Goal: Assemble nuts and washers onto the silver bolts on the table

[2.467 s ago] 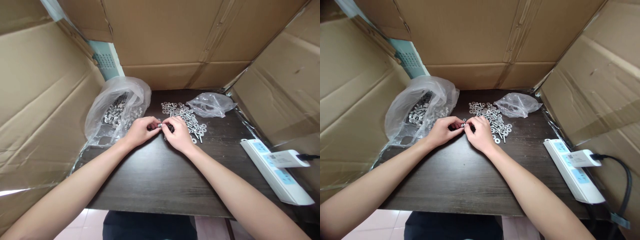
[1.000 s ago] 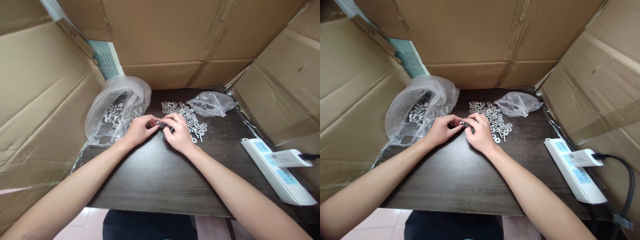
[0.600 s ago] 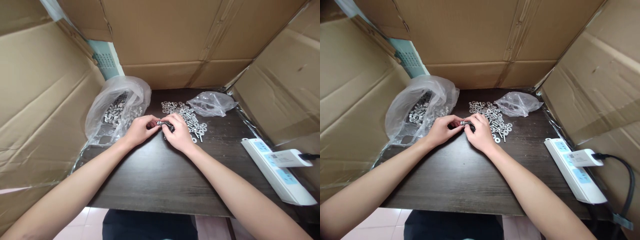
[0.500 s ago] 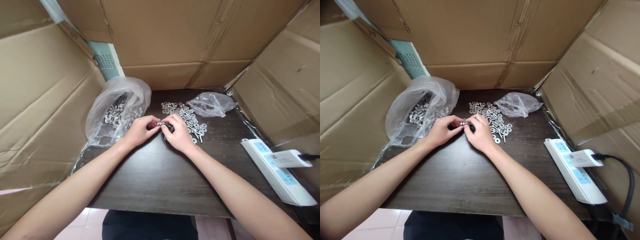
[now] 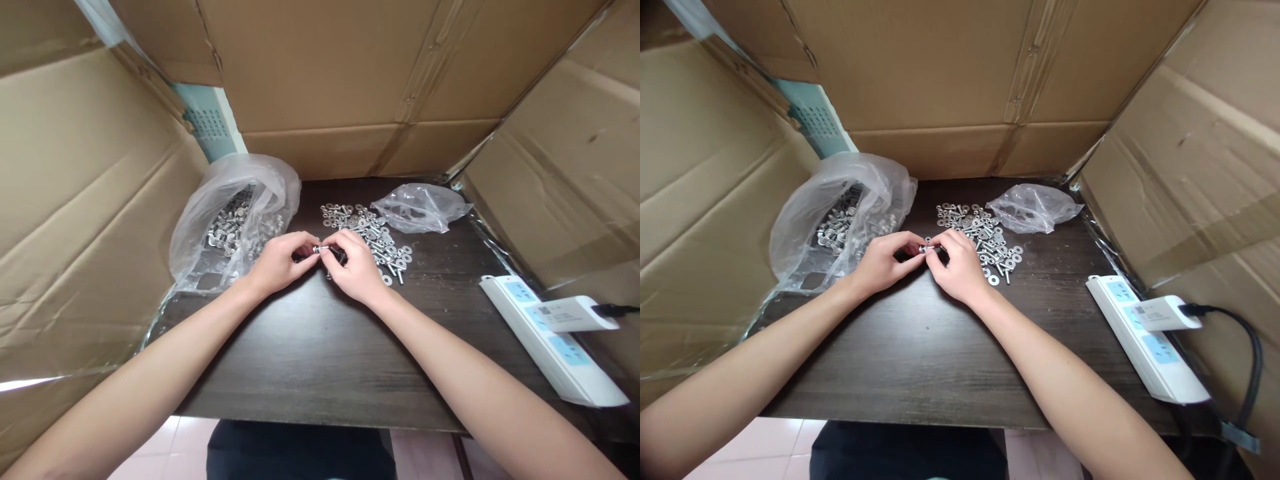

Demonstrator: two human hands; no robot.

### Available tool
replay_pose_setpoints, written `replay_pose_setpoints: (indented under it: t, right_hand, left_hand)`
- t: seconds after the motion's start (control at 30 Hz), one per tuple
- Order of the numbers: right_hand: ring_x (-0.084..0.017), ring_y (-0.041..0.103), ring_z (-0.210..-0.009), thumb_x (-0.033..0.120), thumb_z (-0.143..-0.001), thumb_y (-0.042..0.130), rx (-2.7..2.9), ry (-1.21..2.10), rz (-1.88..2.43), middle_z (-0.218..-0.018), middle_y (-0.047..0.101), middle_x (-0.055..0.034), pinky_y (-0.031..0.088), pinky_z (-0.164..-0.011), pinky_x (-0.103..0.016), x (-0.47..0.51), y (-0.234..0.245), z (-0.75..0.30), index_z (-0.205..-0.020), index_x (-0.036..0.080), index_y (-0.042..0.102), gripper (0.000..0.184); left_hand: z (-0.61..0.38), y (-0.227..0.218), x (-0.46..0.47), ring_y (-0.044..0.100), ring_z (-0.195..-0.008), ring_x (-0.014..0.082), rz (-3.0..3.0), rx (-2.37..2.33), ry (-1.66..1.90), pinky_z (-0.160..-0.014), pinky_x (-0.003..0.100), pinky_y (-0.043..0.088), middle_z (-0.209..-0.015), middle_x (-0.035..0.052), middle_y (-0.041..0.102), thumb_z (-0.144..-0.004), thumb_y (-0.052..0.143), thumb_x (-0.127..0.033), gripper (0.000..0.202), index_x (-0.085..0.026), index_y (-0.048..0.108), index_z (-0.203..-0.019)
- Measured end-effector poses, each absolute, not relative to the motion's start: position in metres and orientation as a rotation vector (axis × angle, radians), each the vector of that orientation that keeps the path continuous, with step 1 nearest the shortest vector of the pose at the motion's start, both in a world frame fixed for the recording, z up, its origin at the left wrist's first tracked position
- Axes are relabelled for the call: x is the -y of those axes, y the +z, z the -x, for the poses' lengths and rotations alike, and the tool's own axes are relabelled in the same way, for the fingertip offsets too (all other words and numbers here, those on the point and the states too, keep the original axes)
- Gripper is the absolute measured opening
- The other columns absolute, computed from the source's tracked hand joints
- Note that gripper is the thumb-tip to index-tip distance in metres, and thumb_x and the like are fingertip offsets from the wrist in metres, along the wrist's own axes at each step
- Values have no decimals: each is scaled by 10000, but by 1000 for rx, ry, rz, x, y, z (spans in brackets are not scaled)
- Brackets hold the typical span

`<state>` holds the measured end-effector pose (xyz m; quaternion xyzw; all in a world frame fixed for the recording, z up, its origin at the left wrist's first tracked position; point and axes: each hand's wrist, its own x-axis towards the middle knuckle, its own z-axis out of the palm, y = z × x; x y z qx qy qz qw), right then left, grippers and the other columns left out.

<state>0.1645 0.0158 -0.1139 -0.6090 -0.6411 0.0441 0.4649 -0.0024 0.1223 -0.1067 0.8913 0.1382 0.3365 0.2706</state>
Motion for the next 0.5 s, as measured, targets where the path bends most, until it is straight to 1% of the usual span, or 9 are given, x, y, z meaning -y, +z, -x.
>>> replay_pose_setpoints:
  t: [0.13,0.33,0.5]
  right_hand:
    - [-232,625,-904,233,-945,591,1565,147,1494,-910,677,-51,474,-831,-396,-15,-112,-164,-878,215,638,84]
    - [-215,625,-828,235,-948,585,1568,182,1499,-838,661,-37,475,-789,-382,-15,-111,-164,-816,218,629,141]
    - [-223,620,-847,244,-960,570,1578,176,1516,-836,659,-39,475,-806,-395,-15,-111,-164,-814,225,623,157]
  left_hand:
    - [2,-106,-121,671,-746,136,-2424,-366,914,-727,246,545,-869,16,726,-924,675,-203,122,-172,711,-1037]
    - [2,-107,-121,668,-738,139,-2443,-367,927,-719,250,542,-851,14,717,-899,673,-189,151,-174,711,-1045]
    - [3,-108,-122,668,-723,135,-2440,-367,919,-710,245,547,-845,11,717,-910,671,-206,139,-176,706,-1041]
